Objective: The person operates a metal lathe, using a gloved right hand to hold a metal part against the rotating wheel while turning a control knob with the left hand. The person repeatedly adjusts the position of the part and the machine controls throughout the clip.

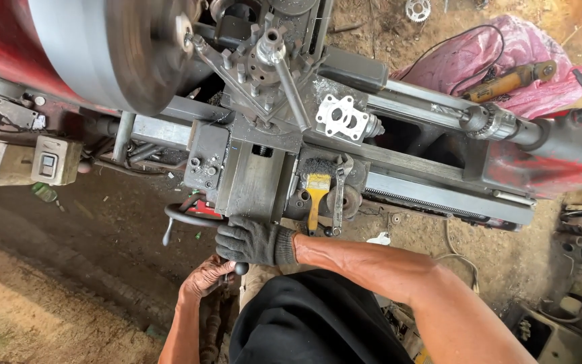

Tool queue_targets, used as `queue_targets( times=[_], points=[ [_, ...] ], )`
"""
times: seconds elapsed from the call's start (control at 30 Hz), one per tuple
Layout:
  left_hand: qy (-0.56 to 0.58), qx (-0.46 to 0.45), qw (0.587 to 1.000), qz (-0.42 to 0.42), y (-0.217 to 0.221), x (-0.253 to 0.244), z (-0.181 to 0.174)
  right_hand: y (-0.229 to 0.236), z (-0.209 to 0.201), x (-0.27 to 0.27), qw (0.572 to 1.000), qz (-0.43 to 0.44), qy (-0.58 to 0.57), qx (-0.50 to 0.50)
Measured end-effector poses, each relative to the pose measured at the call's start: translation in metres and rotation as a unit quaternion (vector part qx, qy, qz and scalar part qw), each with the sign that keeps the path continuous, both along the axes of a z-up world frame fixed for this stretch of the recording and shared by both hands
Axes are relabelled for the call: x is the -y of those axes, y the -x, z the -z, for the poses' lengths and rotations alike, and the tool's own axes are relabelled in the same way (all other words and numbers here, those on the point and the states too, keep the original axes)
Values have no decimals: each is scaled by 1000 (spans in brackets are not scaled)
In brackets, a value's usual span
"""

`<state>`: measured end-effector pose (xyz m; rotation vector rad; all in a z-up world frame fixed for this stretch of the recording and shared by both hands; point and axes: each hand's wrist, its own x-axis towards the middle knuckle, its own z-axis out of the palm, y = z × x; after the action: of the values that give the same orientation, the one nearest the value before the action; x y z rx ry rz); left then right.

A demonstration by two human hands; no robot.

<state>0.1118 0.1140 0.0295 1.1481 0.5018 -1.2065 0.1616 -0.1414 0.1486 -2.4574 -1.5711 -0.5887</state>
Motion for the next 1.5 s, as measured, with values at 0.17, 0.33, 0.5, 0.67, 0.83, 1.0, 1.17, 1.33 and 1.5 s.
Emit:
queue_targets(
  times=[0.17,0.33,0.5,0.67,0.83,1.0,1.17,1.33,1.5],
  points=[
    [-38,27,998,-32,-17,18,-67,5,21,-8,999,7,-27,-43],
    [-60,69,995,-31,-32,45,-130,4,-26,-4,994,22,61,-91],
    [-117,120,986,1,-44,56,-153,-7,13,-27,954,5,253,-158],
    [-169,138,975,32,-26,51,-133,-8,-23,-24,947,6,279,-159],
    [-240,171,953,65,-24,56,-137,-11,-36,-23,946,-17,275,-173],
    [-322,186,924,93,-16,62,-116,-12,-56,-27,944,1,285,-167],
    [-391,172,896,118,-9,57,-121,-10,-13,-36,943,-19,293,-157],
    [-421,191,881,98,8,60,-117,-10,6,-37,940,-32,305,-149],
    [-487,227,839,89,16,75,-140,-13,10,-44,936,-6,314,-159]
  ],
)
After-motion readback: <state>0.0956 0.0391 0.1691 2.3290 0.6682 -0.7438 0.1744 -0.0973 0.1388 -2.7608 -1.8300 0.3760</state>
